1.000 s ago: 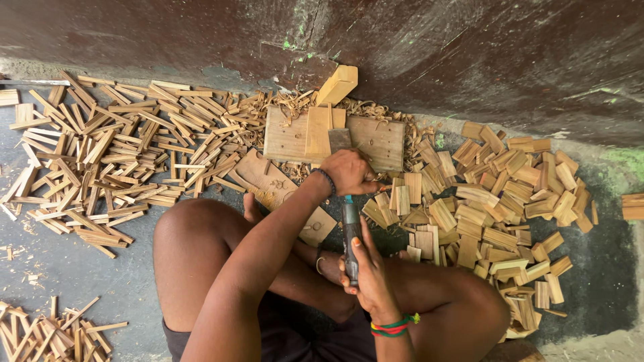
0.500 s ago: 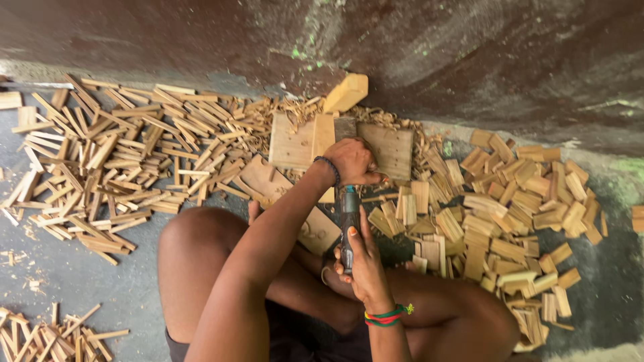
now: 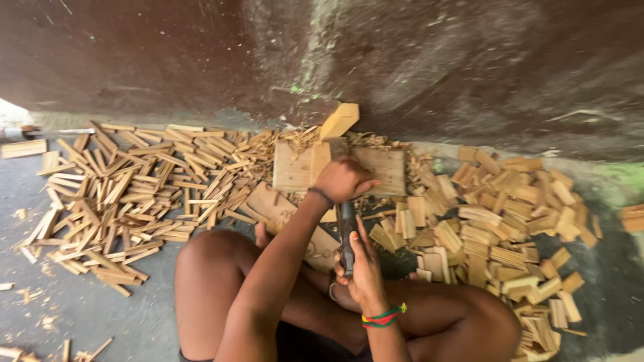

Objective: The person sits cross-legged on the floor and uses a chisel and mallet to carve a piece of wood. They repeatedly strike the chisel to shape the wood, occasionally adjusting the piece and clearing away wood shavings.

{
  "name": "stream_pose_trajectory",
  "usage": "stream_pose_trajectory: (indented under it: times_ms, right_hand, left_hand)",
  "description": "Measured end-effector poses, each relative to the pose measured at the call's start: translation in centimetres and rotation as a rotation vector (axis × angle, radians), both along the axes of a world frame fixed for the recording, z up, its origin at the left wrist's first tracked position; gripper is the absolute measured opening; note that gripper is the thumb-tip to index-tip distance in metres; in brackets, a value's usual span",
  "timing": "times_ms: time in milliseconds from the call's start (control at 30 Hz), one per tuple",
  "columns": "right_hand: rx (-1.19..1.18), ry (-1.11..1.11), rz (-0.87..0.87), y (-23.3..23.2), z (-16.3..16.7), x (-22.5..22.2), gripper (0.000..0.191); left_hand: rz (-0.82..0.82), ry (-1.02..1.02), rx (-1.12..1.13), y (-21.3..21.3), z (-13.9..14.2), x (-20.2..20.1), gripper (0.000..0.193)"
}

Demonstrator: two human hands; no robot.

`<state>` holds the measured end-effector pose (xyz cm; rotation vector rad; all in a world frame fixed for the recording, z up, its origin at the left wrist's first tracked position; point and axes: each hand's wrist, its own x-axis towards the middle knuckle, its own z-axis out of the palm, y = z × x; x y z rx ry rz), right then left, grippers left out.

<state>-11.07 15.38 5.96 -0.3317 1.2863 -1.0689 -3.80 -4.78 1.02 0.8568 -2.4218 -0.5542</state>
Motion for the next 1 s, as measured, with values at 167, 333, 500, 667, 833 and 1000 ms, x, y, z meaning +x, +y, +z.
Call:
stream_pose_trajectory:
  times_ms: [167, 333, 500, 667, 833, 1000]
  right_hand:
    - [-0.135, 0.082, -0.074, 1.9, 0.8, -2.8, 0.058]
    - [-0.132, 0.144, -0.194, 5.5, 0.4, -6.0, 0.059]
    - [0.006, 0.170, -0.239, 7.8, -0.9, -6.8, 0.060]
    - [-0.006, 0.177, -0.216, 7.0, -1.4, -6.7, 0.061]
    - [-0.058, 0.169, -0.162, 6.7, -1.8, -6.2, 0.060]
    - [0.033, 0.159, -0.158, 7.5, -2.0, -5.5, 0.062]
  left_hand:
    - [0.261, 0.185, -0.085, 4.3, 0.1, 3.3, 0.030]
    - [0.550, 0.231, -0.072, 5.9, -0.8, 7.5, 0.078]
    - [0.603, 0.095, -0.121, 5.1, -2.0, 5.5, 0.081]
    - [0.509, -0.056, -0.219, 2.4, -3.9, 5.5, 0.068]
    - [0.543, 0.029, -0.130, 2.5, -4.4, 5.8, 0.074]
    - [0.544, 0.054, -0.118, 2.9, -2.8, 6.3, 0.086]
